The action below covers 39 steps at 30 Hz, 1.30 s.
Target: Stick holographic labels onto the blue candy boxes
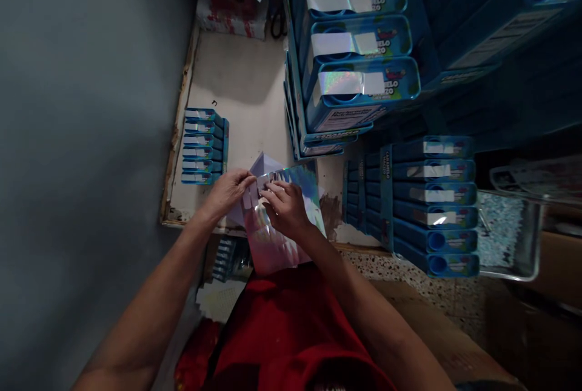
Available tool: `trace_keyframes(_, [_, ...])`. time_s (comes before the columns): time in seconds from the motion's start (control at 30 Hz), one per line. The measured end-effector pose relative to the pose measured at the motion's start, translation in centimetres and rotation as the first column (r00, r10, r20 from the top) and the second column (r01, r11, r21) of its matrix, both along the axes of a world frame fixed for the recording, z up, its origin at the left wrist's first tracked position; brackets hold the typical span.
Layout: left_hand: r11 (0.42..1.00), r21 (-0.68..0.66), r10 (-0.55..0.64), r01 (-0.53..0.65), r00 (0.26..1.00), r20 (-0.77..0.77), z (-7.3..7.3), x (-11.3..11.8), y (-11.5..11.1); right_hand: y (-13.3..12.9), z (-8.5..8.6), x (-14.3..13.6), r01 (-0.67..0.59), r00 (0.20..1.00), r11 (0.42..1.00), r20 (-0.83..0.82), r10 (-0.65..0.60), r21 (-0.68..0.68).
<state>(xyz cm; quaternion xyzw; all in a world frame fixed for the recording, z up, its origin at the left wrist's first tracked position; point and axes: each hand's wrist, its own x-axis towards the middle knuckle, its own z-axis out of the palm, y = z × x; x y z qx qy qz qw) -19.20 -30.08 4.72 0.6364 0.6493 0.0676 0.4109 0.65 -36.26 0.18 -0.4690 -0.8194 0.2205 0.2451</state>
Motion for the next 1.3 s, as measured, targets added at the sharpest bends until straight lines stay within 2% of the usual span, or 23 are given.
trace_keyframes(0.13, [0.997, 0.075, 0.034, -0.036, 0.999, 0.022, -0.1, 0.7, -0.5, 0.1, -0.2, 0.0, 0.046, 0.999, 0.998, -0.025, -0.048, -0.045])
trace_keyframes(0.23, [0.988, 0.144, -0.053, 0.050, 0.998, 0.017, -0.2, 1.2, -0.8, 0.4, -0.6, -0.2, 0.028, 0.999, 0.999, -0.023, -0.029, -0.039])
trace_keyframes(0.37, [0.975, 0.183, -0.105, 0.124, 0.988, -0.109, -0.5, 1.6, -0.5, 0.5, -0.5, -0.4, 0.055, 0.998, 0.997, 0.021, -0.054, -0.062])
trace_keyframes(0.47, [0.984, 0.155, -0.068, 0.088, 0.990, -0.127, -1.0, 1.7, 0.1, 0.5, -0.1, -0.4, 0.089, 0.995, 0.993, 0.046, -0.085, -0.072])
trace_keyframes(0.6, [0.998, 0.051, 0.024, -0.023, 1.000, -0.012, -1.3, 1.5, 0.7, 1.0, 0.2, -0.4, 0.079, 0.995, 0.994, 0.059, -0.075, -0.074])
trace_keyframes(0.73, [0.998, -0.029, 0.053, -0.051, 0.997, 0.056, -1.1, 1.3, 1.1, 1.8, -0.1, -0.7, 0.028, 0.998, 0.998, 0.063, -0.024, -0.057])
trace_keyframes(0.87, [0.994, -0.045, 0.105, -0.103, 0.994, 0.044, -0.7, 1.3, 1.1, 1.9, -0.5, -1.2, -0.007, 0.996, 1.000, 0.092, 0.008, -0.013])
trace_keyframes(1.0, [0.992, -0.061, 0.107, -0.107, 0.994, 0.013, -0.9, 1.0, 1.2, 1.2, -0.5, -1.3, -0.026, 0.995, 0.999, 0.098, 0.023, 0.021])
trace_keyframes(1.17, [0.990, -0.129, 0.079, -0.064, 0.990, 0.116, -1.2, 0.5, 1.3, 1.1, -0.4, -1.1, -0.022, 0.997, 1.000, 0.080, 0.023, -0.017])
trace_keyframes(1.3, [0.984, -0.118, 0.149, -0.136, 0.983, 0.106, -1.3, 0.2, 1.1, 1.0, -0.5, -1.3, -0.012, 0.998, 1.000, 0.055, 0.013, -0.016])
